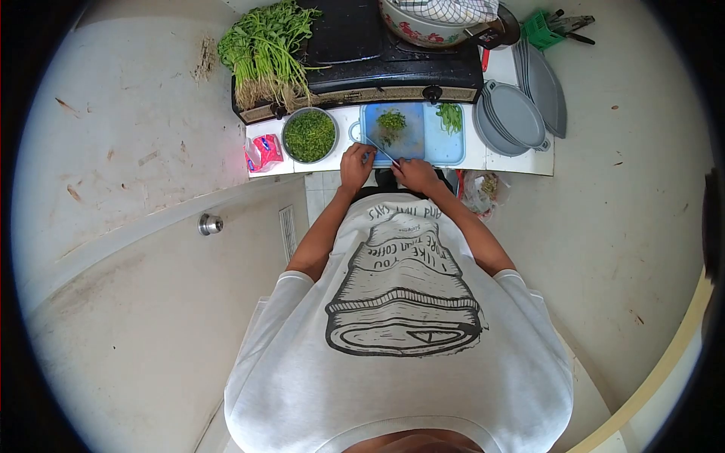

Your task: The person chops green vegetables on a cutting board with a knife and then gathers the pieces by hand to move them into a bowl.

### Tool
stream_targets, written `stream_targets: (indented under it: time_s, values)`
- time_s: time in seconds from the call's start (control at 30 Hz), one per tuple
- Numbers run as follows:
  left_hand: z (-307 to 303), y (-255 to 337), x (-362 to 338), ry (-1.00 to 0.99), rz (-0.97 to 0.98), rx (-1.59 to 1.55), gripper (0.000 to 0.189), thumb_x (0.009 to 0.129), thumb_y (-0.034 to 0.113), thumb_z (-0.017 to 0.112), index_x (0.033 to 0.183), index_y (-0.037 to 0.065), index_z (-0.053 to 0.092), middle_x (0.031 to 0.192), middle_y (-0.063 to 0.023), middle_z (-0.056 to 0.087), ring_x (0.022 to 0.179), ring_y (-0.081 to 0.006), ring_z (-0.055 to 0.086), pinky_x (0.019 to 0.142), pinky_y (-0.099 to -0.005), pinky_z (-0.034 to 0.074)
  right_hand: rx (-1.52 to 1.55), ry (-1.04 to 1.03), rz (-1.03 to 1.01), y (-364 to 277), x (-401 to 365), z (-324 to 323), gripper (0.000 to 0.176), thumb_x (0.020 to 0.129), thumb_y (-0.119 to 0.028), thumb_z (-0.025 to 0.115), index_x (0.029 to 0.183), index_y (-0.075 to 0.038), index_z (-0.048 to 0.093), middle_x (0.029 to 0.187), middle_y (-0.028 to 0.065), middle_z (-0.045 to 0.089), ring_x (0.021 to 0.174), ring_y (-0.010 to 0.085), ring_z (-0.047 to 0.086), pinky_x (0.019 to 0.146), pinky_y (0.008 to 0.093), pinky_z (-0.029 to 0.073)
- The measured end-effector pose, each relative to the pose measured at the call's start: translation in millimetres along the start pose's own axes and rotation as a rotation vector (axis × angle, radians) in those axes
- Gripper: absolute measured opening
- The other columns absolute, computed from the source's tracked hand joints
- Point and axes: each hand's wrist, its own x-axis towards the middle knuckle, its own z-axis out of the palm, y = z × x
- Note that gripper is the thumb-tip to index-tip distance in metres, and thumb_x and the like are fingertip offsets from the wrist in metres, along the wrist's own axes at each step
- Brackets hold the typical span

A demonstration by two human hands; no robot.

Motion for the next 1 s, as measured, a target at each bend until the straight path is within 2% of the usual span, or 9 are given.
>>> stream_targets:
  time_s: [0.17, 0.47, 0.73, 1.0]
  values:
    - [-2, 6, 1, -0.001, -0.104, -0.064, 0.010, 0.087, 0.008, 0.075, 0.095, 0.003, 0.075, 0.089, -0.0122, 0.071, 0.074, -0.0262, 0.067, 0.072, -0.0384, 0.054, 0.026, 0.019, 0.027, 3, -3, -2, 0.046, 0.103, -0.044, 0.053, 0.096, -0.002, 0.070, 0.075, 0.0236, 0.070, 0.072, 0.0439, 0.070, 0.069, 0.0540, 0.057]
    - [1, -2, 0, -0.017, -0.058, 0.000, 0.007, 0.086, 0.009, 0.076, 0.092, 0.004, 0.075, 0.087, -0.0117, 0.071, 0.075, -0.0268, 0.067, 0.073, -0.0390, 0.054, 0.013, 0.028, -0.034, 1, -5, 2, 0.046, 0.102, -0.044, 0.053, 0.097, -0.001, 0.069, 0.074, 0.0228, 0.070, 0.070, 0.0449, 0.069, 0.068, 0.0542, 0.057]
    - [-3, -4, -1, 0.016, 0.122, 0.139, 0.006, 0.087, 0.010, 0.076, 0.091, 0.006, 0.075, 0.088, -0.0095, 0.070, 0.078, -0.0263, 0.066, 0.074, -0.0398, 0.052, -0.002, 0.012, -0.029, 0, 2, 4, 0.047, 0.103, -0.045, 0.052, 0.096, -0.001, 0.068, 0.075, 0.0234, 0.070, 0.071, 0.0434, 0.070, 0.068, 0.0550, 0.057]
    - [-1, -8, -5, 0.014, 0.072, 0.079, 0.008, 0.086, 0.010, 0.075, 0.092, 0.006, 0.075, 0.088, -0.0093, 0.069, 0.077, -0.0257, 0.065, 0.074, -0.0393, 0.052, 0.021, -0.029, -0.012, 3, -4, 2, 0.048, 0.103, -0.045, 0.051, 0.100, 0.000, 0.068, 0.078, 0.0237, 0.070, 0.075, 0.0446, 0.070, 0.071, 0.0543, 0.057]
